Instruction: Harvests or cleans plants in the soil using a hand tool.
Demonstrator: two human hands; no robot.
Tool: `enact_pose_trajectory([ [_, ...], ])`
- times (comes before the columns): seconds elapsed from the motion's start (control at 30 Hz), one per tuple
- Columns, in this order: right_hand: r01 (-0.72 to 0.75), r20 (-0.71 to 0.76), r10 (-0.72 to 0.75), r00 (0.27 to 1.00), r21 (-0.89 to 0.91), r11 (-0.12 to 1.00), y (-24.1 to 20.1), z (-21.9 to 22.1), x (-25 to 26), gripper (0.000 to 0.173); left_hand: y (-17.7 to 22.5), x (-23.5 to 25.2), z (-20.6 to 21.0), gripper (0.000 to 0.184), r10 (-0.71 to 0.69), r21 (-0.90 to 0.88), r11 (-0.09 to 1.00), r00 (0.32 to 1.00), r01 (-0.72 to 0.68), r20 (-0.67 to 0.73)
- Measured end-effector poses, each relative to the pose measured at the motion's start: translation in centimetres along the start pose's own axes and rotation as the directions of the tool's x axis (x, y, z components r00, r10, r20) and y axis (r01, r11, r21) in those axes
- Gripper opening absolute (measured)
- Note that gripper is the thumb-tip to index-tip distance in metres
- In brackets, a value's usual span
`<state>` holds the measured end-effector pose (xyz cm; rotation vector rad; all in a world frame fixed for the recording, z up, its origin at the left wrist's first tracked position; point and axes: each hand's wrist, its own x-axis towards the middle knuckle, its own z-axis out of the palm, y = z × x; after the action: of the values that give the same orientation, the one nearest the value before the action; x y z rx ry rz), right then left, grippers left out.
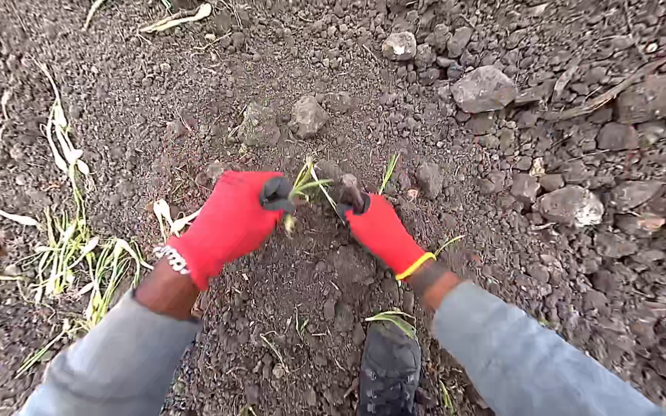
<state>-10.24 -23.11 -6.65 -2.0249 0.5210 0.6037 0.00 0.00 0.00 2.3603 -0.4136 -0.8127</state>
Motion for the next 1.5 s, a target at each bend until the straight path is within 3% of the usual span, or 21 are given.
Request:
enact_pose_trajectory([
  [0.03, -0.074, 0.025, 0.074, 0.997, -0.009, 0.997, -0.1, -1.1, 1.3, 0.025, -0.9, 0.4, 0.0, 0.006, 0.051, -0.012, 0.999, 0.998, -0.052, -0.047],
  [0.07, -0.120, 0.027, 0.120, 0.992, 0.000, 0.993, -0.5, -2.7, 0.6, 0.026, -2.2, -0.9, 0.5, 0.007, 0.009, -0.055, 0.998, 1.000, -0.010, -0.022],
  [0.13, -0.138, 0.008, 0.138, 0.990, 0.080, 0.987, -2.6, -6.6, -3.8, 0.025, -3.8, -6.0, 1.3, 0.006, -0.163, -0.041, 0.985, 0.981, 0.169, 0.105],
  [0.2, 0.078, -0.162, -0.045, 0.986, 0.204, 0.976, -5.4, -11.4, -3.2, 0.021, -4.4, -3.7, 0.5, 0.006, -0.150, -0.078, 0.986, 0.987, 0.145, -0.062],
  [0.27, 0.232, -0.208, -0.165, 0.964, 0.358, 0.905, -6.0, -13.0, -4.6, 0.014, -3.4, -4.6, 0.5, 0.008, -0.248, -0.203, 0.951, 0.968, 0.235, -0.041],
  [0.33, 0.281, -0.239, -0.199, 0.950, 0.386, 0.879, -6.9, -11.3, -5.9, 0.011, -1.4, -5.5, 0.3, 0.009, -0.233, -0.215, 0.949, 0.972, 0.229, 0.008],
  [0.4, 0.281, -0.321, -0.225, 0.920, 0.137, 0.950, -7.9, -8.3, -0.1, 0.011, 0.5, -0.8, -1.0, 0.008, -0.067, -0.147, 0.988, 0.982, 0.041, -0.174],
  [0.47, 0.022, -0.069, -0.024, 0.997, -0.025, 0.999, -4.1, -2.6, 2.9, 0.018, 2.3, 1.3, -1.5, 0.012, 0.034, -0.041, 0.998, 0.971, -0.045, -0.236],
  [0.53, -0.133, 0.084, 0.141, 0.986, -0.091, 0.987, 0.0, 0.8, 2.5, 0.026, 3.7, 4.0, 0.7, 0.011, 0.071, 0.085, 0.995, 0.984, -0.057, -0.165],
  [0.6, -0.095, 0.015, 0.096, 0.995, -0.070, 0.993, -0.1, -2.1, 1.5, 0.027, 3.8, 7.9, 5.6, 0.012, 0.084, 0.234, 0.969, 0.996, -0.081, -0.004],
  [0.67, -0.054, -0.051, 0.052, 0.997, -0.039, 0.998, -0.8, -5.6, -3.8, 0.025, 2.2, 6.3, 11.9, 0.023, -0.050, 0.347, 0.937, 0.969, -0.037, 0.240],
  [0.7, -0.048, -0.094, 0.044, 0.995, -0.045, 0.998, -0.8, -6.8, -5.0, 0.022, 1.6, 5.5, 13.4, 0.032, -0.094, 0.372, 0.928, 0.959, -0.013, 0.268],
  [0.8, -0.100, -0.131, 0.094, 0.987, -0.041, 0.994, 1.9, -5.6, -4.2, 0.017, 0.2, 3.7, 13.1, 0.050, -0.096, 0.215, 0.974, 0.989, 0.070, 0.112],
  [0.93, -0.171, -0.138, 0.169, 0.976, -0.005, 0.985, 1.5, -5.1, -3.9, 0.025, -0.4, 2.4, 12.2, 0.036, -0.119, -0.053, 0.992, 0.990, 0.115, -0.071],
  [1.03, -0.052, -0.225, 0.116, 0.967, 0.269, 0.962, -1.0, -7.5, -5.1, 0.020, -0.1, 2.0, 10.6, 0.017, -0.147, -0.158, 0.979, 0.984, 0.129, -0.102],
  [1.1, -0.036, -0.232, 0.135, 0.963, 0.388, 0.921, -0.7, -6.0, -4.6, 0.024, -0.7, 1.4, 10.9, 0.012, -0.195, -0.135, 0.974, 0.978, 0.184, -0.071],
  [1.23, -0.232, -0.169, 0.337, 0.926, 0.448, 0.863, 4.6, -0.3, -1.5, 0.037, -0.3, 2.6, 10.8, 0.015, -0.281, -0.137, 0.952, 0.959, 0.275, -0.024],
  [1.3, -0.256, -0.103, 0.362, 0.926, 0.535, 0.805, 6.2, 0.4, -2.3, 0.037, -0.4, 2.0, 9.5, 0.018, -0.359, -0.366, 0.882, 0.926, 0.296, -0.116],
  [1.37, -0.242, -0.104, 0.338, 0.935, 0.509, 0.826, 6.5, 0.1, -2.4, 0.040, -0.7, 1.3, 7.2, 0.021, -0.408, -0.579, 0.795, 0.865, 0.180, -0.292],
  [1.43, -0.237, -0.119, 0.323, 0.939, 0.458, 0.857, 6.1, -0.4, -1.1, 0.039, -1.2, 0.9, 5.4, 0.020, -0.373, -0.592, 0.801, 0.851, 0.094, -0.370],
  [1.5, -0.267, -0.103, 0.342, 0.934, 0.436, 0.859, 4.7, -1.0, -2.4, 0.040, -1.8, -1.8, 5.4, 0.019, -0.361, -0.492, 0.848, 0.895, 0.198, -0.262],
])
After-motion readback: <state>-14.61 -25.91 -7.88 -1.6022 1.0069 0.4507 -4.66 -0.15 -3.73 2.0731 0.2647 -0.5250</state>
